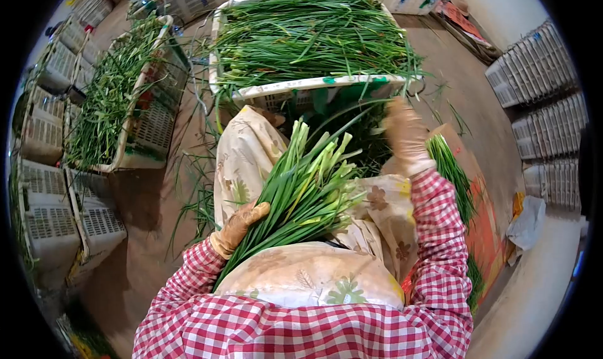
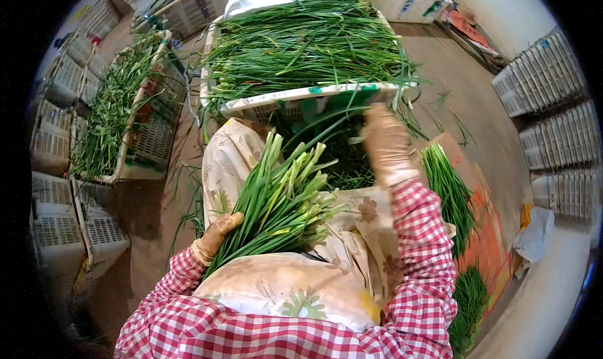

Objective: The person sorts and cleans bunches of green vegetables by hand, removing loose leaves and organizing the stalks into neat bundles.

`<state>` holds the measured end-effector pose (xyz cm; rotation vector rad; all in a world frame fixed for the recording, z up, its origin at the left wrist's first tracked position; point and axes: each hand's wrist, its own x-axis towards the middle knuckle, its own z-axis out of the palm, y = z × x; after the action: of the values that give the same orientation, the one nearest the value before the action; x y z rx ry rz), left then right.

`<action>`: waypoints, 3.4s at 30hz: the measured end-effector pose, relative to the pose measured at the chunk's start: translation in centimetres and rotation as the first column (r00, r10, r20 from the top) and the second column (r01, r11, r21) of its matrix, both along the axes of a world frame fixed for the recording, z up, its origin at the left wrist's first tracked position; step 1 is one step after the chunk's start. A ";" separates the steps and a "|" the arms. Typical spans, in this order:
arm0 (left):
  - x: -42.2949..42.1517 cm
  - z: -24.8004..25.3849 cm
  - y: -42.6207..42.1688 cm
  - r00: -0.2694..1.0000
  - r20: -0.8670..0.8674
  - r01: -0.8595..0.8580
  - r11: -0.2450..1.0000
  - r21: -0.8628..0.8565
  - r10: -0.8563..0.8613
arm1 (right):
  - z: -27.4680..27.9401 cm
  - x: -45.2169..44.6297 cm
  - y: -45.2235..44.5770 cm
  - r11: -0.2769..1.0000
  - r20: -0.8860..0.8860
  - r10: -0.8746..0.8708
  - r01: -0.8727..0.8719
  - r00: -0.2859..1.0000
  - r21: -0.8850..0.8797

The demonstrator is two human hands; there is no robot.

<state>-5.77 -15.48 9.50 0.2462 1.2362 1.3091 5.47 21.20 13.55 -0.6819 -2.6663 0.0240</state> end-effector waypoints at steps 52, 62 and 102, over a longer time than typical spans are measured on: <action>0.1 -1.9 -1.1 0.996 0.083 0.008 0.931 0.364 -0.041 | 6.5 4.3 4.6 0.694 -0.513 -0.377 -0.131 0.771 -0.708; 0.8 1.9 -0.9 0.962 -0.271 0.076 0.986 0.150 -0.032 | 5.5 0.5 -7.4 0.384 -0.200 0.089 -0.218 0.976 -0.897; 0.4 3.6 1.4 0.986 -0.143 0.090 0.996 -0.015 -0.091 | 6.1 -3.5 -10.2 0.339 0.128 0.330 0.009 0.935 -0.941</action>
<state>-5.35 -14.04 13.06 0.3914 1.3364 1.2242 1.94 10.97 19.67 -0.7241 -2.7793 1.8056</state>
